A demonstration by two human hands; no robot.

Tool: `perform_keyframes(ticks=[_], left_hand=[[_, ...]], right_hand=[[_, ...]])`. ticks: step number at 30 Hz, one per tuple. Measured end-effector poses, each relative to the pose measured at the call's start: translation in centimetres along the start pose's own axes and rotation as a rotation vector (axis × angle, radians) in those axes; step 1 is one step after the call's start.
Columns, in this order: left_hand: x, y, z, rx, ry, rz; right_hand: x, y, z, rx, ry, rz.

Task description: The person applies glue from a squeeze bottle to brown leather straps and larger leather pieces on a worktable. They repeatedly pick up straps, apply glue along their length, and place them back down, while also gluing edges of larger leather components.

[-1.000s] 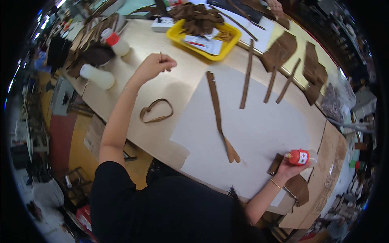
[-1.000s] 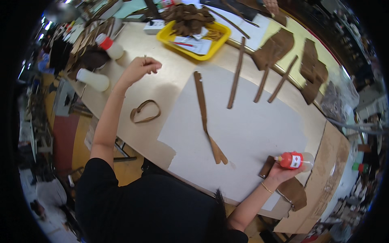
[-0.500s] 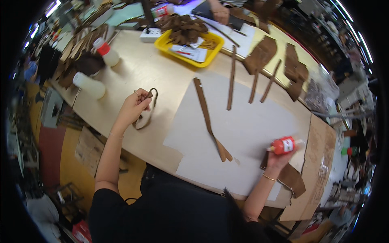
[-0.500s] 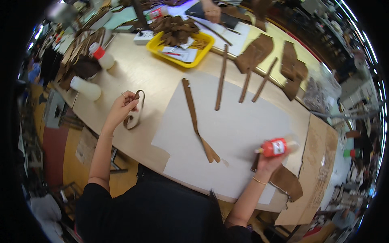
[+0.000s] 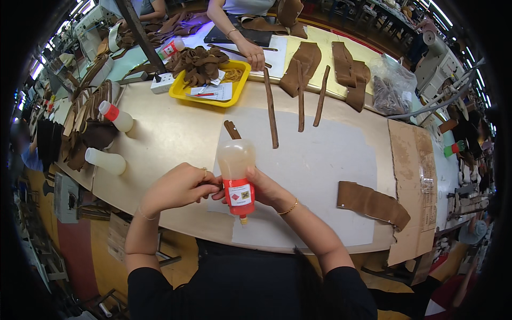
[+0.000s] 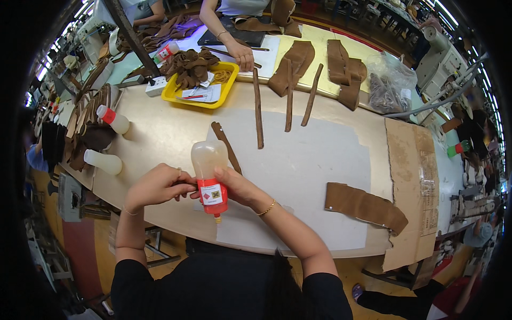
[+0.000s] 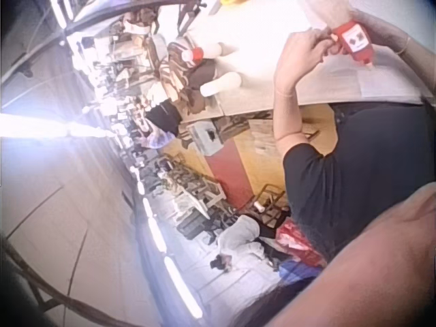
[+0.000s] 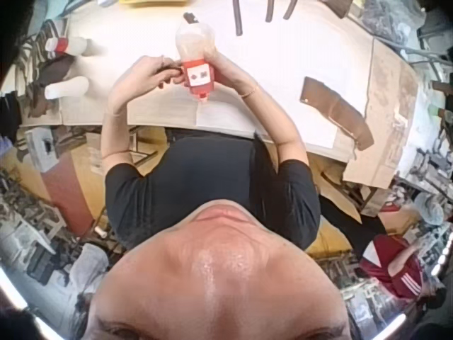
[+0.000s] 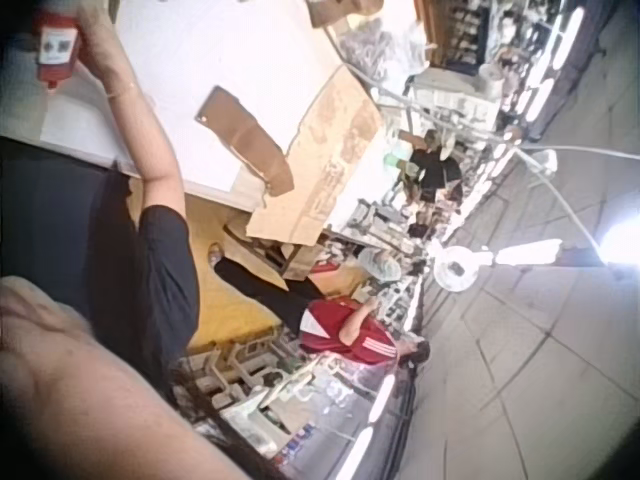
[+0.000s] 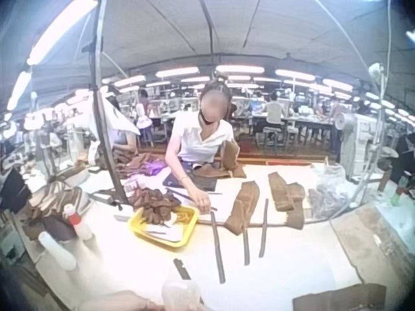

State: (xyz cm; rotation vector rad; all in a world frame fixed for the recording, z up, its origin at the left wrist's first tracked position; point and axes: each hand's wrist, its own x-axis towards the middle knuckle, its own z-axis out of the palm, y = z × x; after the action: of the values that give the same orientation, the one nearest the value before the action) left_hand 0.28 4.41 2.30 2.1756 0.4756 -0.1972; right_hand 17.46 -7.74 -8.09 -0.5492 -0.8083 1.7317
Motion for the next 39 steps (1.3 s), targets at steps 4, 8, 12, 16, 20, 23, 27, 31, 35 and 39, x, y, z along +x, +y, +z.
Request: perform_keyframes(ticks=[4, 8, 12, 16, 20, 23, 27, 31, 35, 39], left_hand=[[-2.4, 1.9, -2.8, 0.093, 0.074, 0.065], [-3.7, 2.4, -4.9, -0.08, 0.313, 0.246], [-3.7, 4.4, -5.6, -0.465, 0.471, 0.313], [-1.9, 5.8, -5.5, -0.574, 0.467, 0.406], [1.8, 6.8, -3.1, -0.712, 0.34, 0.395], [5.0, 6.8, -0.8, -0.794, 0.211, 0.348], [12.0, 5.0, 2.4, -0.795, -0.045, 0.183], [20.7, -0.4, 5.4, -0.718, -0.1, 0.004], [24.9, -2.9, 6.5, -0.573, -0.107, -0.04], [25.9, -1.9, 6.0, -0.377, -0.08, -0.019]], right_hand=[[0.4, 0.1, 0.5, 0.073, -0.03, 0.077], [-0.3, 0.4, -0.2, 0.178, -0.102, 0.056], [-3.4, -0.4, -1.5, 0.164, -0.038, 0.028], [-9.0, -1.4, -3.5, 0.043, 0.082, -0.019], [-16.7, -1.2, -4.3, 0.168, 0.265, -0.118], [-22.0, -0.8, -3.3, 0.188, 0.436, -0.19], [-28.1, 0.6, -2.8, 0.248, 0.624, -0.177], [-29.7, 1.6, -2.2, 0.283, 0.958, -0.108], [-29.8, 1.9, -1.8, 0.248, 1.062, -0.044], [-29.8, 1.5, -1.3, 0.25, 1.072, 0.03]])
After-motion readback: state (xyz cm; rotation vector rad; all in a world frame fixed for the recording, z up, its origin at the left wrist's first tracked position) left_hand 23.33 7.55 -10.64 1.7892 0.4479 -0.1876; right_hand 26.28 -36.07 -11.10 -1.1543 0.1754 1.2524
